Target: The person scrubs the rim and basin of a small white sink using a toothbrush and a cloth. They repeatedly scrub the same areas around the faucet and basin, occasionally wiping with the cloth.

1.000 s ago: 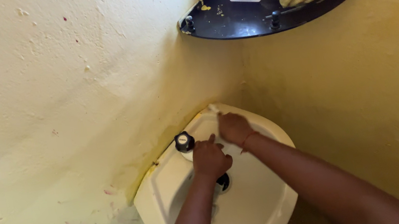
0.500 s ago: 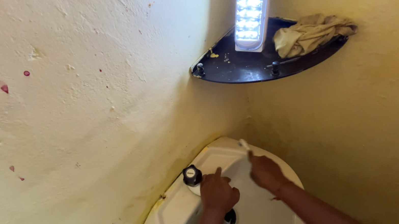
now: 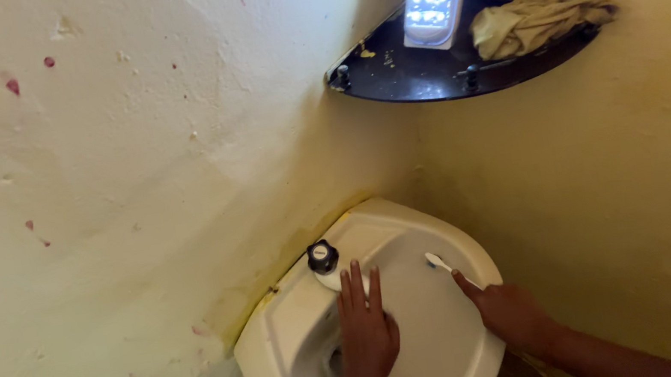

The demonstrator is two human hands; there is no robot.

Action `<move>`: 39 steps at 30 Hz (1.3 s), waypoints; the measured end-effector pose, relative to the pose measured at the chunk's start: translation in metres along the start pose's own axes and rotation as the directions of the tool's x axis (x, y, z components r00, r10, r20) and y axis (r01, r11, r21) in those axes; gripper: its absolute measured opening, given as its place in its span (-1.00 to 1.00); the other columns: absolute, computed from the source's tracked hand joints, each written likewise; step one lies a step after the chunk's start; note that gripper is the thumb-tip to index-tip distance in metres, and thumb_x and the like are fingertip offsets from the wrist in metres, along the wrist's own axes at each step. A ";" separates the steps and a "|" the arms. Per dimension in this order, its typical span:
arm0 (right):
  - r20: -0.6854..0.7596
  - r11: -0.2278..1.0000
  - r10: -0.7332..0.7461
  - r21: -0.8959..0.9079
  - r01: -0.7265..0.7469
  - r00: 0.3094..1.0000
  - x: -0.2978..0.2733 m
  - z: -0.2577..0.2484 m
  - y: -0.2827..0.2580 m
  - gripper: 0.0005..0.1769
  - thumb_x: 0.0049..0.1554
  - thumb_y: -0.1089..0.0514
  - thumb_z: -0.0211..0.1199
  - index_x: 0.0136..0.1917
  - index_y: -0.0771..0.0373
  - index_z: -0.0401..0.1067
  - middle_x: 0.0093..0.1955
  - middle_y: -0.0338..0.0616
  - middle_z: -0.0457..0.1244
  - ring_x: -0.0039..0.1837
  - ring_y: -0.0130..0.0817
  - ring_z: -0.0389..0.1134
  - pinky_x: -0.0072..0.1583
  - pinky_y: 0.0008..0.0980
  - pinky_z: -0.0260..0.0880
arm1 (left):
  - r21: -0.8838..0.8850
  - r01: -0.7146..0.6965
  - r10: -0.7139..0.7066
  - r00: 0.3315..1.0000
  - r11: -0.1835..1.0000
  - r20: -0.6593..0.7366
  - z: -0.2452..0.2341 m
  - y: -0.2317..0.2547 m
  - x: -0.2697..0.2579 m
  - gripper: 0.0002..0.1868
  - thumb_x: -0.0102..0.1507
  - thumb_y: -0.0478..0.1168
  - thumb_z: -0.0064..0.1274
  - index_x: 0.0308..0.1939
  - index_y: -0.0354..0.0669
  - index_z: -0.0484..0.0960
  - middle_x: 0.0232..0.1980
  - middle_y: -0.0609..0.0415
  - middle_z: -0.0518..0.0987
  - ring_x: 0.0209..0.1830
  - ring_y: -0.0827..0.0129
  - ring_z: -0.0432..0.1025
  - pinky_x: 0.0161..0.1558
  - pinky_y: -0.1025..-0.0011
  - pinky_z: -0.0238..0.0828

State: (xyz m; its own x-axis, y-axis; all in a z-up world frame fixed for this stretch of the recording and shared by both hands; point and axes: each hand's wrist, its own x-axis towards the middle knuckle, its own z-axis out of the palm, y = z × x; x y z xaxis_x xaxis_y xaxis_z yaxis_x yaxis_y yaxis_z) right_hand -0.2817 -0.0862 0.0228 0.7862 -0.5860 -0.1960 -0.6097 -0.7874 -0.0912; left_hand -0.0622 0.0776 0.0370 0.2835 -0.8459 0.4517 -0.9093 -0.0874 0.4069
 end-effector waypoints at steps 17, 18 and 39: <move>0.211 0.963 -0.107 -0.222 0.154 0.972 0.061 -0.014 -0.002 -0.65 0.26 0.15 0.03 0.28 0.17 0.42 -0.09 0.10 0.38 -0.04 0.03 0.43 0.02 0.02 0.42 | 0.280 0.138 -0.295 0.688 0.950 0.663 0.029 -0.086 -0.131 -0.39 0.31 -0.06 0.06 0.40 -0.18 0.35 0.30 -0.19 0.43 0.36 -0.01 0.29 0.41 -0.16 0.02; 0.224 0.959 -0.124 -0.225 0.175 0.967 0.052 -0.007 -0.013 -0.65 0.25 0.15 0.03 0.28 0.16 0.42 -0.09 0.11 0.38 -0.03 0.03 0.43 0.02 0.01 0.42 | 0.260 0.145 -0.287 0.677 0.955 0.678 0.024 -0.084 -0.134 -0.44 0.30 -0.12 0.05 0.37 -0.18 0.40 0.22 -0.15 0.52 0.30 0.03 0.37 0.39 -0.13 0.09; 0.137 0.831 -0.063 0.556 -0.024 0.989 -0.027 0.046 -0.117 -0.47 0.22 0.10 0.13 0.46 -0.02 0.35 -0.19 0.12 0.37 -0.12 -0.11 0.44 0.07 -0.18 0.42 | 0.078 0.285 -0.290 0.956 0.955 0.051 -0.028 -0.022 -0.137 -0.31 0.00 -0.36 0.12 0.27 -0.31 0.48 0.22 -0.29 0.50 0.21 -0.14 0.37 0.16 0.06 0.36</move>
State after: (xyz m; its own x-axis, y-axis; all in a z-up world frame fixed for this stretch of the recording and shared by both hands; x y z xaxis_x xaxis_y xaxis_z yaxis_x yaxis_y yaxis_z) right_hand -0.2362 0.0301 -0.0058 0.8019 -0.5035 -0.3216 -0.5814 -0.5338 -0.6140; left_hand -0.0728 0.2103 -0.0116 0.5188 -0.8099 0.2737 -0.8114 -0.3656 0.4561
